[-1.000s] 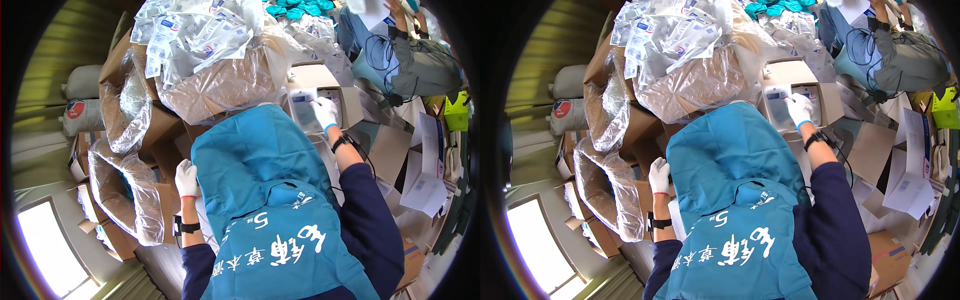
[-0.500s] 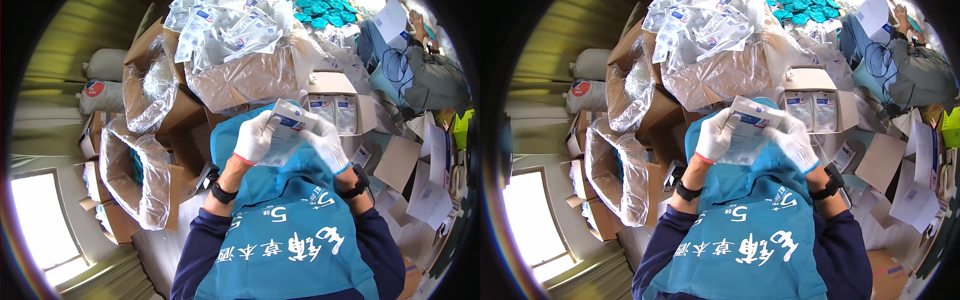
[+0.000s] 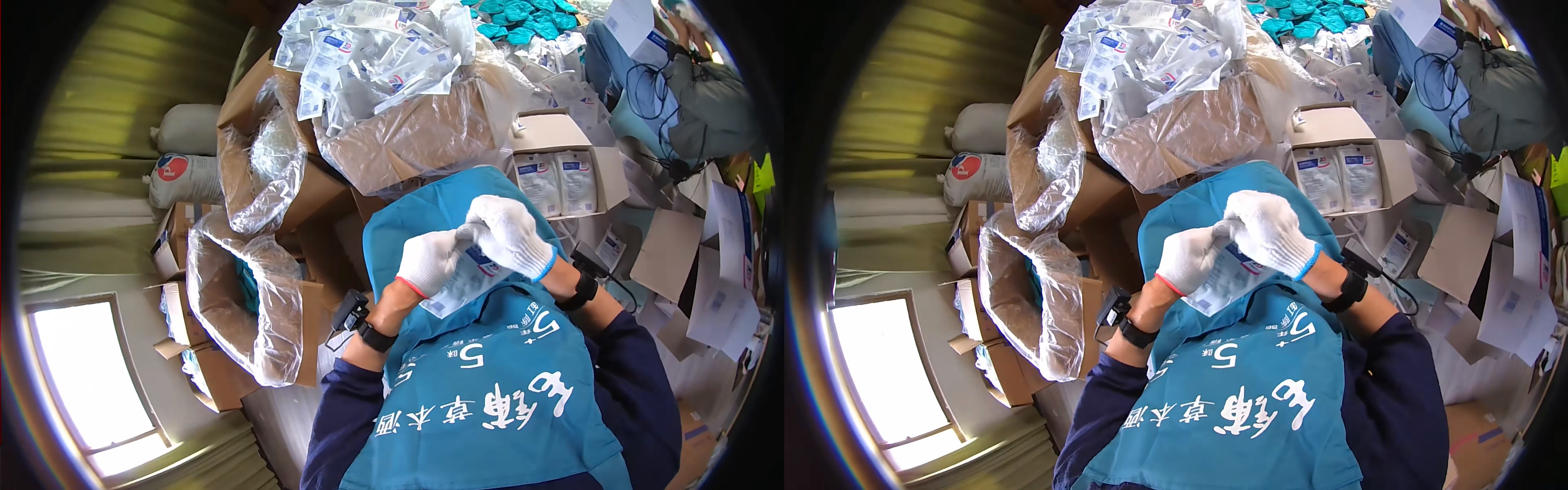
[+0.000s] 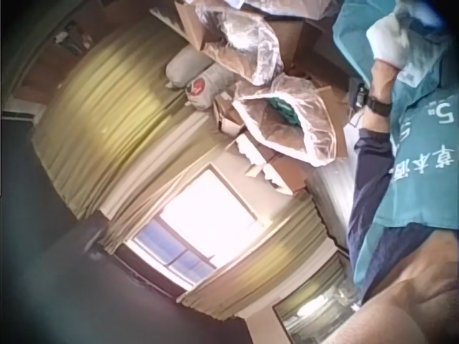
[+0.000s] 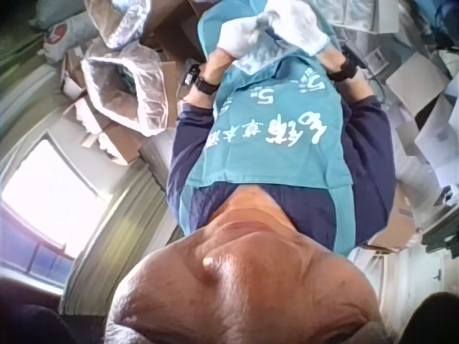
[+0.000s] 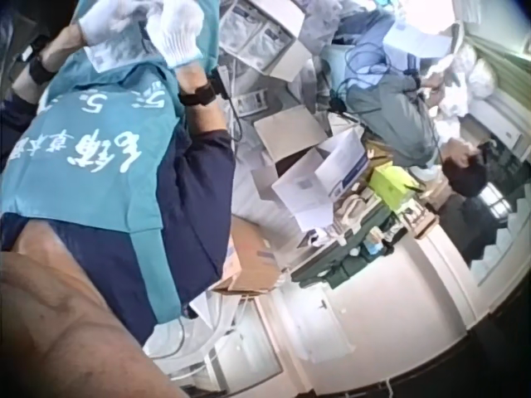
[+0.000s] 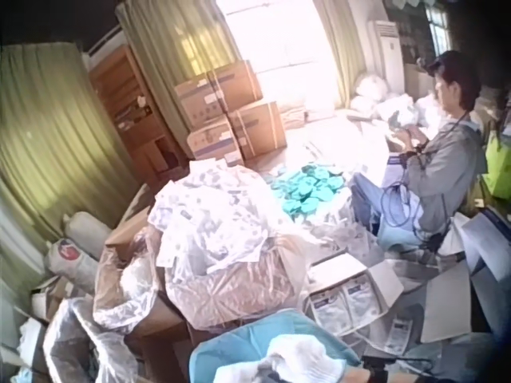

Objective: The person repeatedly picks up teal fabric face masks and white plastic-wrapped packages from a cluttered workspace. They place each item into a teal drawstring bag and tie the strings to close it. The person then places the filled bag into a cardboard box. This process is repeated continuously throughout the video.

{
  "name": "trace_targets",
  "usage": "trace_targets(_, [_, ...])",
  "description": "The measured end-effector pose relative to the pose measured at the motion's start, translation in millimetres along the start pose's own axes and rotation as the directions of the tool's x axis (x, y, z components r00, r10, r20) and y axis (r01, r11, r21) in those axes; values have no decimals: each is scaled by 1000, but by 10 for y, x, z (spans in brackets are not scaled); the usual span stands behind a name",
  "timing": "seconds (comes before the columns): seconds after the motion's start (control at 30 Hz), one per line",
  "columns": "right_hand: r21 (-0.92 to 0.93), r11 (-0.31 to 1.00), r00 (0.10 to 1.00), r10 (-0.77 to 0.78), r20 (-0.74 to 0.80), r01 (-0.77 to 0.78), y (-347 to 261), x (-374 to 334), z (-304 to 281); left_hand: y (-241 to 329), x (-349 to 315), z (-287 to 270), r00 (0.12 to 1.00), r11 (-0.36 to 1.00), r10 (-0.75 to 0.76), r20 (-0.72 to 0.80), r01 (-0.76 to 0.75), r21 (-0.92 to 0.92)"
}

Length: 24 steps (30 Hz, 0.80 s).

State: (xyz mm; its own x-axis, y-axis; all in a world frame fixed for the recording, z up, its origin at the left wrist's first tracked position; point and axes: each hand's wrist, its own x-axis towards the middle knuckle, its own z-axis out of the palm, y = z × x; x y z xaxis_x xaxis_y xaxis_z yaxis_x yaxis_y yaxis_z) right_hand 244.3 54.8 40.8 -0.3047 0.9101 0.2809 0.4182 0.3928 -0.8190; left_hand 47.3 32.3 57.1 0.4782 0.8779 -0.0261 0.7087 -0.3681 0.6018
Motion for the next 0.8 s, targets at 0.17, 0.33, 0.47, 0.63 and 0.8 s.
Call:
trace_targets(0.17, [76,944,946,314,85,-320,-22,120,141,61,41,-14,971,894,237,-19,-210,395])
trace_targets(0.33, [19,833,810,532,246,-553,255,184,500,347,68,-111,755,657,656,2,-572,491])
trace_targets(0.47, [258,656,704,672,227,-709,334,254,650,381,-74,-260,727,721,649,-225,-493,486])
trace_targets(0.63, [691,464,767,607,207,-554,769,423,949,319,-217,-227,758,959,253,-601,-279,53])
trace_targets(0.8, [803,65,713,507,485,-593,631,378,625,167,-494,-27,883,817,-291,-370,28,-576])
